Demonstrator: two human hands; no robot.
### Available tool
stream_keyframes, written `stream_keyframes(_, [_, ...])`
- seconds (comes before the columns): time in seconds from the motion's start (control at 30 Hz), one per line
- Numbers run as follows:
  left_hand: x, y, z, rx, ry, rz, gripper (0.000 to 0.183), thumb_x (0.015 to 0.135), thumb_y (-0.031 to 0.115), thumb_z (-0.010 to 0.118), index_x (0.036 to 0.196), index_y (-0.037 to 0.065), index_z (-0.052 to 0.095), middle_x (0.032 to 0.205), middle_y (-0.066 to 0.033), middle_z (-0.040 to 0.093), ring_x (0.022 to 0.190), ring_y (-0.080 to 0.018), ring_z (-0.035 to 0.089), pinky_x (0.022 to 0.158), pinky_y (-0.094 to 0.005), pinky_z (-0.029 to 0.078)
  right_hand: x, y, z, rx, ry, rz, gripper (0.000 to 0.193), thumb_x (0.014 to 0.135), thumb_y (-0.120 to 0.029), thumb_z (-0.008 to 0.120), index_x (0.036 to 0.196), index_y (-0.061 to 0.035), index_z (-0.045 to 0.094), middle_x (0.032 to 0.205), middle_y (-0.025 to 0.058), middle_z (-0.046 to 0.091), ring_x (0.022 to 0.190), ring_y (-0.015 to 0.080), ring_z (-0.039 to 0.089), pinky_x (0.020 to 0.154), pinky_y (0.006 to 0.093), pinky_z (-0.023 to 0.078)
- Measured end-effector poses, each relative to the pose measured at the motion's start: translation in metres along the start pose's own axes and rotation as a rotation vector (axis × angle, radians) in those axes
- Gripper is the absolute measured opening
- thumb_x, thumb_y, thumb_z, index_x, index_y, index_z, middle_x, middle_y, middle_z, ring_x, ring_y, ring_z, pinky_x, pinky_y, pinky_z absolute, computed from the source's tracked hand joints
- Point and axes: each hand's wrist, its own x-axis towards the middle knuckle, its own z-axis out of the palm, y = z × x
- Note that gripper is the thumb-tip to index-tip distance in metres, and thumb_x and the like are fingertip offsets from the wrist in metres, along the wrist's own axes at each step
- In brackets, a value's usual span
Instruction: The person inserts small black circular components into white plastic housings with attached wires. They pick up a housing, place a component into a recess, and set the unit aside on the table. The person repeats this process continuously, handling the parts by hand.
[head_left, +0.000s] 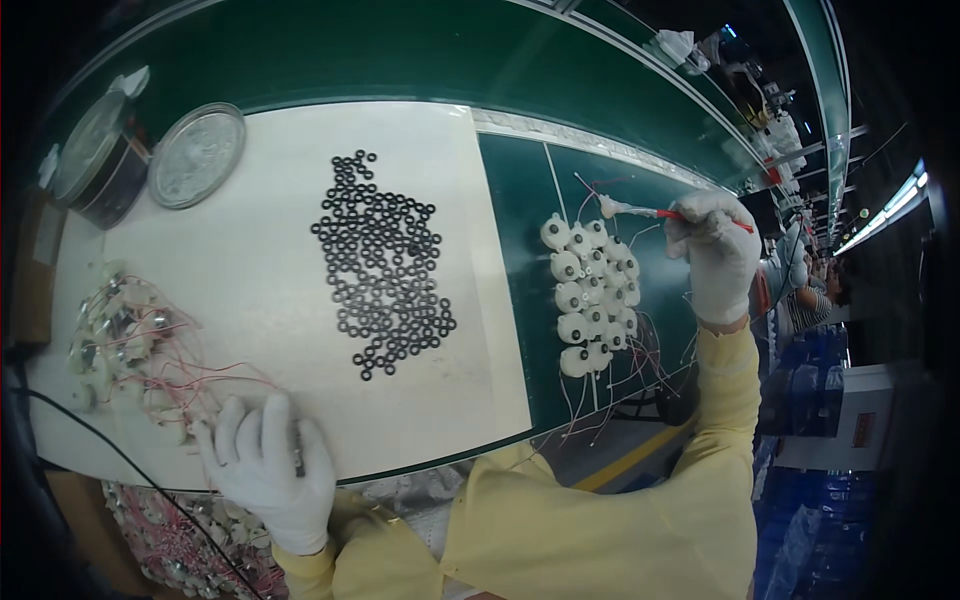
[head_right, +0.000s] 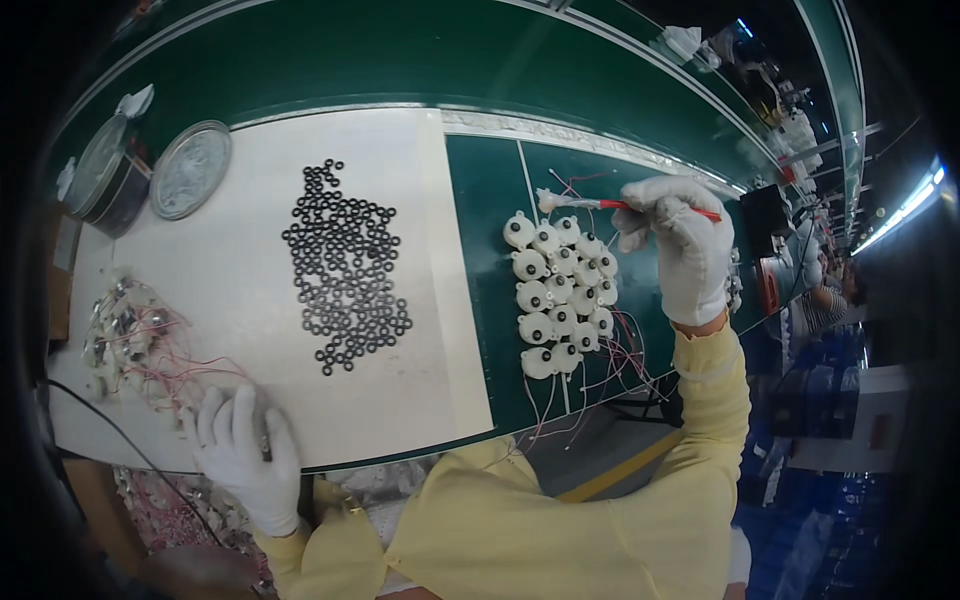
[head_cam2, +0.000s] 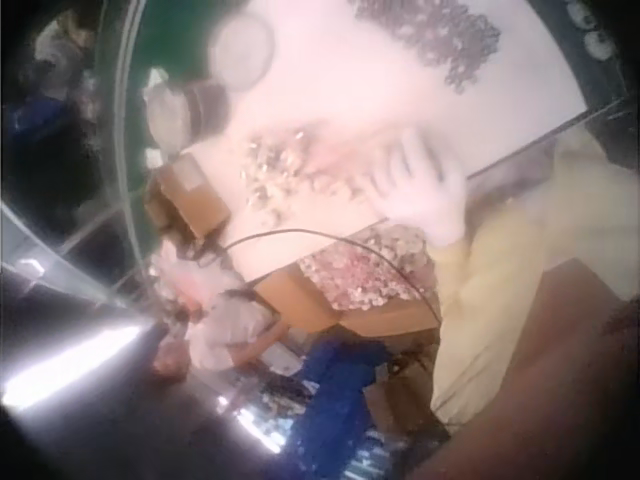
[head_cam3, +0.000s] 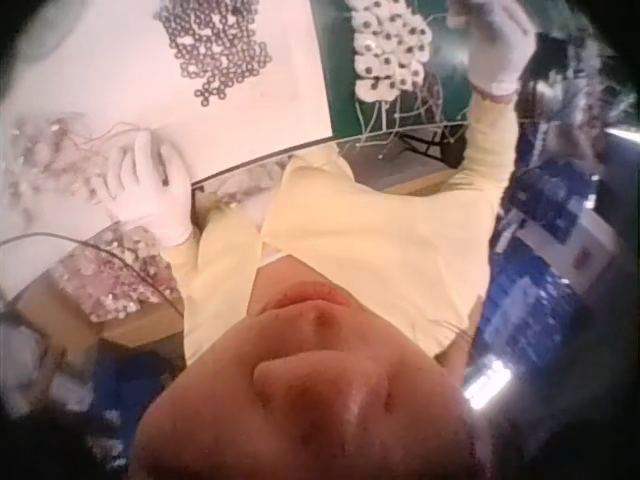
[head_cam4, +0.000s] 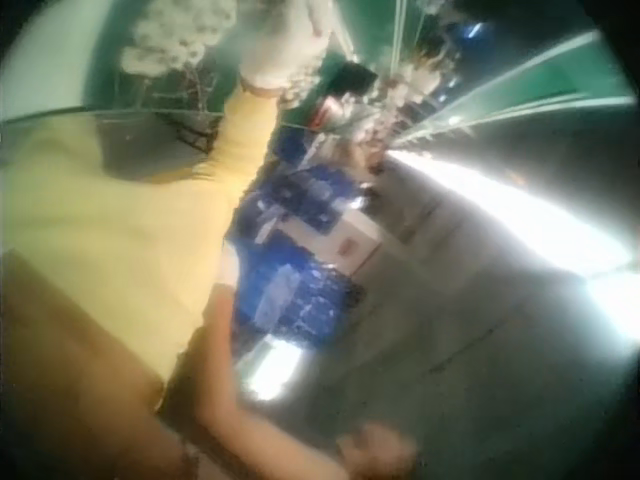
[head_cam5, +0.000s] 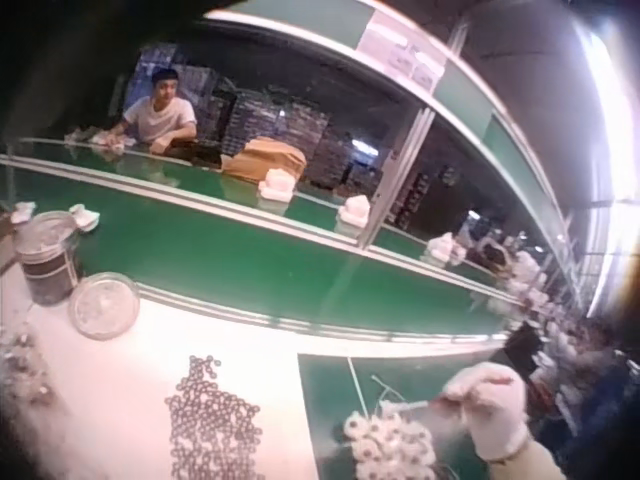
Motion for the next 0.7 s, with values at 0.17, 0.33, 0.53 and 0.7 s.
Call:
stream_keyframes(0.17, [-0.004, -0.002, 0.004, 0.08, 0.014, 0.016, 0.041, 0.087, 0.006, 0.071, 0.128, 0.004, 0.067, 0.117, -0.0134, 0.068, 0.12, -0.0396, 0.062, 0.115, -0.0648, 0.038, -0.01, 0.034, -0.017, -0.09, 0.068, 0.185, 0.028, 0.099, -0.012, 0.055, 0.108, 0.007, 0.073, 0.096, 0.0174, 0.076, 0.077, 0.0202, 0.072, 0.07, 0.0307, 0.057])
stream_keyframes(0.33, [-0.011, -0.006, 0.003, 0.08, -0.001, 0.008, 0.044, 0.09, 0.001, 0.067, 0.135, 0.0, 0.065, 0.121, -0.0143, 0.069, 0.123, -0.0415, 0.061, 0.119, -0.0653, 0.034, -0.008, 0.047, 0.002, -0.101, -0.023, 0.181, 0.027, 0.1, -0.009, 0.055, 0.111, 0.0064, 0.074, 0.097, 0.0154, 0.077, 0.078, 0.0178, 0.072, 0.074, 0.029, 0.057])
stream_keyframes(0.53, [-0.011, -0.009, 0.006, 0.049, -0.004, 0.014, 0.041, 0.093, 0.001, 0.065, 0.133, -0.002, 0.066, 0.127, -0.0155, 0.07, 0.123, -0.0435, 0.061, 0.119, -0.0636, 0.035, -0.001, 0.057, 0.007, -0.054, -0.089, 0.206, 0.023, 0.101, -0.009, 0.058, 0.111, 0.0043, 0.074, 0.111, 0.0143, 0.078, 0.088, 0.0165, 0.074, 0.075, 0.0271, 0.06])
stream_keyframes(0.7, [-0.012, -0.01, 0.005, 0.07, -0.012, 0.024, 0.039, 0.096, 0.003, 0.065, 0.135, -0.002, 0.066, 0.128, -0.0157, 0.07, 0.124, -0.0436, 0.061, 0.117, -0.0621, 0.037, 0.0, 0.057, 0.012, -0.079, -0.066, 0.26, 0.023, 0.102, -0.011, 0.059, 0.11, 0.0027, 0.075, 0.11, 0.0132, 0.078, 0.082, 0.0153, 0.073, 0.074, 0.0266, 0.059])
